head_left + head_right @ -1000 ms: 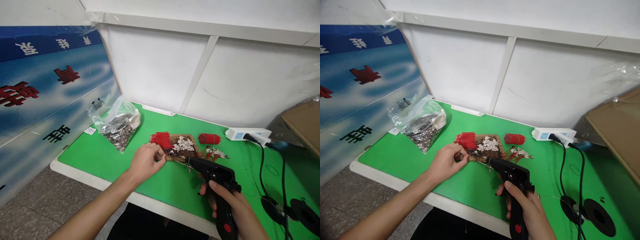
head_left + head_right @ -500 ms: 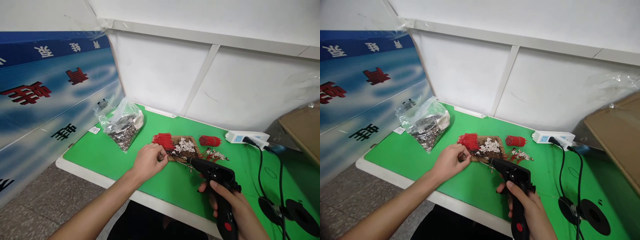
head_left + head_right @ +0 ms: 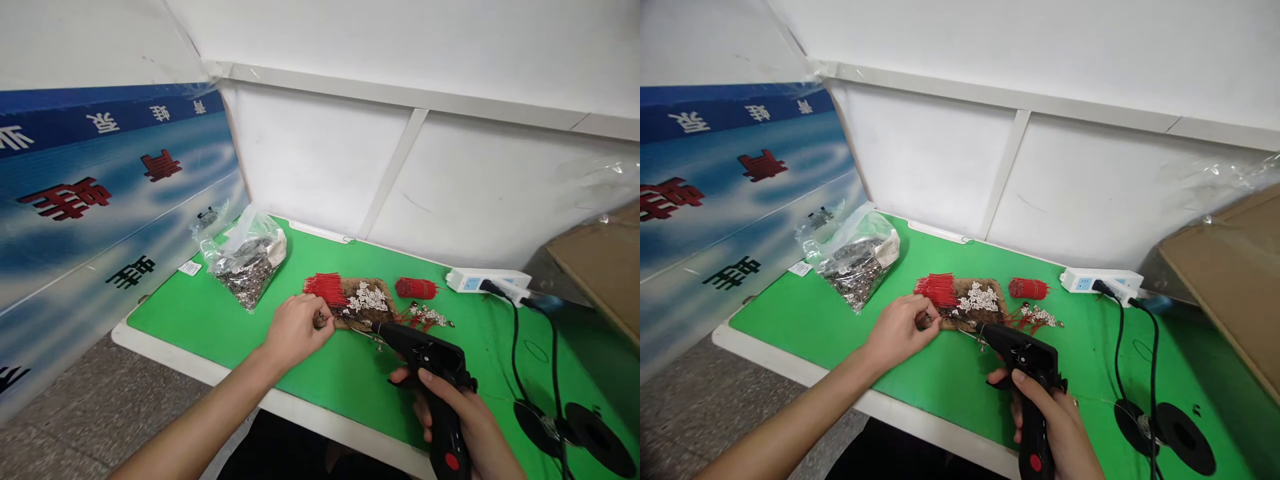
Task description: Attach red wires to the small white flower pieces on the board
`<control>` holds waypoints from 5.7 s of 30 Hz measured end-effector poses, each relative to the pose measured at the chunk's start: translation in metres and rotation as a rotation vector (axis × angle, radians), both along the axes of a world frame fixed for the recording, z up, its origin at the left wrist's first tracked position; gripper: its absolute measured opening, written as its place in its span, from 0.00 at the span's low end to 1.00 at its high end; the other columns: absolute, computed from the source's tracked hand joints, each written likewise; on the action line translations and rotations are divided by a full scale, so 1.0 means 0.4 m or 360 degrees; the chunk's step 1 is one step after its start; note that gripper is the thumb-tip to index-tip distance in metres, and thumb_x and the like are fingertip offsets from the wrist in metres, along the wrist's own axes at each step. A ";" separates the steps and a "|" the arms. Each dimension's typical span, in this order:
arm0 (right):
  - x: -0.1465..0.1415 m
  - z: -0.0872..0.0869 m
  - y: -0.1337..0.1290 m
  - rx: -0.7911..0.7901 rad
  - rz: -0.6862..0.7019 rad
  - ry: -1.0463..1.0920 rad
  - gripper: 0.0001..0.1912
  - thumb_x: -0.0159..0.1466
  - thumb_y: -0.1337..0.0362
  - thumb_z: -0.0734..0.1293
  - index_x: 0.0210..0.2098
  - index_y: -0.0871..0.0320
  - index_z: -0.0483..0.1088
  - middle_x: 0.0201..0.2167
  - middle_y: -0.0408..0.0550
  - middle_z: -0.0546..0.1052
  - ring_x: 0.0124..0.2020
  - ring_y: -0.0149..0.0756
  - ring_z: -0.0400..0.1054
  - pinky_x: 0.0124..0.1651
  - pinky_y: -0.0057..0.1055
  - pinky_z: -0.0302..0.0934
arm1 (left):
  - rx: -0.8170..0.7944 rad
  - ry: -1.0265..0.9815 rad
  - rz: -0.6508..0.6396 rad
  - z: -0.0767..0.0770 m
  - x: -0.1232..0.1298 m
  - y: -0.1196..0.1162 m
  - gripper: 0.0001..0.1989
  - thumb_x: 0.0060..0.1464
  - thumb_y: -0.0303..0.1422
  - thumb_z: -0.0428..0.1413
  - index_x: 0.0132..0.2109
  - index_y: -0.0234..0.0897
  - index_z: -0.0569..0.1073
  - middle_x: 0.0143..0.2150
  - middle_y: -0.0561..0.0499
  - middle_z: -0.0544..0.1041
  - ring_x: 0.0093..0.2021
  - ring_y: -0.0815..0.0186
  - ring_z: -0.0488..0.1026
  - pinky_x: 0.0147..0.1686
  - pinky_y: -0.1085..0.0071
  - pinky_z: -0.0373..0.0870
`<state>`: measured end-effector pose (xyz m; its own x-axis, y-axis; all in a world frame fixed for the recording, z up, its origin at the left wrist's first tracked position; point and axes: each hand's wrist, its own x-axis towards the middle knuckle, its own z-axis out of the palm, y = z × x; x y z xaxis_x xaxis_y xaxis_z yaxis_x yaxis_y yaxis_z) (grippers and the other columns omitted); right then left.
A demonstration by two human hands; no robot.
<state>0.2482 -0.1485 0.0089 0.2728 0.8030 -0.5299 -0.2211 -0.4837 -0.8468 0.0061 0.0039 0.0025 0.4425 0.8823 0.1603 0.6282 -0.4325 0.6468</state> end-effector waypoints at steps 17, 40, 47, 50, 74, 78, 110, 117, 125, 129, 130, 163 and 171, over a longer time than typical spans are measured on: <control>0.063 -0.022 -0.050 0.0452 -0.0459 0.0607 0.19 0.61 0.54 0.73 0.48 0.59 0.77 0.40 0.57 0.78 0.24 0.32 0.58 0.24 0.31 0.61 | -0.0011 0.0036 -0.0028 0.001 -0.003 0.002 0.06 0.58 0.33 0.56 0.33 0.38 0.74 0.32 0.55 0.74 0.35 0.67 0.68 0.39 0.68 0.58; 0.062 -0.023 -0.045 0.0683 -0.0638 0.0778 0.20 0.63 0.55 0.73 0.50 0.60 0.78 0.40 0.53 0.76 0.24 0.28 0.55 0.23 0.27 0.59 | -0.0128 -0.0132 -0.0093 0.012 -0.020 0.014 0.14 0.62 0.43 0.55 0.37 0.39 0.78 0.28 0.54 0.70 0.29 0.68 0.65 0.32 0.71 0.56; 0.084 -0.024 -0.049 0.0802 -0.0705 0.1002 0.22 0.62 0.54 0.73 0.51 0.61 0.77 0.38 0.49 0.73 0.23 0.24 0.50 0.21 0.24 0.56 | 0.0045 -0.0040 -0.0388 0.072 0.134 -0.003 0.08 0.61 0.36 0.55 0.36 0.41 0.78 0.29 0.54 0.72 0.32 0.68 0.68 0.34 0.71 0.57; 0.093 -0.026 -0.051 0.0815 -0.0714 0.1030 0.22 0.62 0.54 0.74 0.50 0.61 0.76 0.37 0.48 0.71 0.23 0.24 0.48 0.21 0.23 0.55 | -0.0001 -0.0007 -0.0346 0.085 0.252 0.009 0.07 0.60 0.35 0.57 0.37 0.41 0.79 0.29 0.54 0.73 0.31 0.68 0.69 0.32 0.70 0.54; 0.061 0.008 -0.036 0.0672 -0.0975 0.1103 0.23 0.61 0.60 0.73 0.53 0.65 0.74 0.37 0.49 0.72 0.22 0.24 0.49 0.18 0.24 0.55 | 0.0230 -0.0369 -0.0537 0.084 0.067 0.161 0.15 0.44 0.17 0.42 0.20 0.35 0.67 0.24 0.53 0.70 0.33 0.68 0.66 0.43 0.69 0.60; 0.061 0.005 -0.037 0.0662 -0.0983 0.1097 0.25 0.60 0.61 0.73 0.54 0.67 0.73 0.37 0.49 0.71 0.23 0.24 0.50 0.18 0.24 0.56 | 0.0270 -0.0239 -0.0410 0.084 0.110 0.177 0.15 0.46 0.15 0.44 0.24 0.35 0.69 0.27 0.52 0.71 0.34 0.66 0.65 0.41 0.69 0.59; 0.082 -0.024 -0.039 0.0592 -0.0863 0.0960 0.24 0.59 0.56 0.74 0.50 0.66 0.76 0.34 0.50 0.71 0.23 0.26 0.52 0.20 0.26 0.57 | 0.0273 0.0347 -0.0370 0.042 0.184 0.210 0.08 0.62 0.36 0.57 0.46 0.42 0.79 0.40 0.51 0.75 0.44 0.62 0.71 0.44 0.64 0.62; 0.082 -0.022 -0.043 0.0604 -0.0876 0.0946 0.26 0.59 0.57 0.75 0.53 0.65 0.75 0.38 0.50 0.73 0.23 0.24 0.52 0.21 0.24 0.59 | 0.0264 0.0293 -0.0416 0.040 0.186 0.212 0.08 0.62 0.35 0.57 0.46 0.39 0.76 0.43 0.49 0.74 0.46 0.60 0.69 0.47 0.63 0.63; 0.088 -0.032 -0.051 0.0606 -0.0818 0.0946 0.27 0.59 0.56 0.75 0.54 0.63 0.75 0.37 0.49 0.73 0.22 0.25 0.53 0.21 0.27 0.59 | -0.0002 -0.0014 -0.0563 0.061 0.162 0.202 0.04 0.59 0.29 0.55 0.41 0.37 0.75 0.36 0.53 0.75 0.37 0.67 0.70 0.38 0.70 0.63; 0.085 -0.031 -0.048 0.0599 -0.0808 0.0986 0.26 0.60 0.56 0.74 0.54 0.64 0.75 0.33 0.48 0.72 0.22 0.27 0.53 0.21 0.28 0.59 | -0.0171 -0.0190 -0.0562 0.090 0.120 0.158 0.05 0.60 0.30 0.54 0.42 0.37 0.74 0.34 0.55 0.75 0.32 0.71 0.69 0.33 0.73 0.63; 0.084 -0.031 -0.047 0.0591 -0.0811 0.1000 0.27 0.59 0.56 0.75 0.54 0.63 0.75 0.33 0.48 0.72 0.22 0.27 0.53 0.20 0.28 0.59 | -0.0154 -0.0214 -0.0555 0.095 0.107 0.142 0.06 0.60 0.29 0.54 0.43 0.37 0.74 0.35 0.55 0.75 0.33 0.71 0.69 0.34 0.74 0.64; 0.082 -0.021 -0.051 0.0592 -0.0799 0.0889 0.27 0.58 0.58 0.75 0.54 0.64 0.75 0.34 0.51 0.71 0.24 0.28 0.54 0.21 0.26 0.59 | 0.0184 0.0273 0.0061 0.050 -0.012 0.122 0.08 0.65 0.34 0.54 0.42 0.41 0.79 0.39 0.50 0.73 0.42 0.63 0.69 0.41 0.68 0.61; 0.076 -0.014 -0.049 0.0609 -0.0815 0.0874 0.25 0.57 0.60 0.76 0.52 0.63 0.76 0.39 0.52 0.73 0.24 0.26 0.54 0.21 0.25 0.60 | 0.0209 0.0130 0.0063 0.041 -0.012 0.118 0.08 0.64 0.33 0.55 0.42 0.41 0.80 0.37 0.50 0.73 0.40 0.64 0.69 0.41 0.68 0.61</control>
<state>0.2785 -0.1680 0.0033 0.4354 0.8013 -0.4103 -0.7633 0.0870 -0.6402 0.0011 0.0510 0.0188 0.4243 0.8731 0.2401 0.6947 -0.4840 0.5322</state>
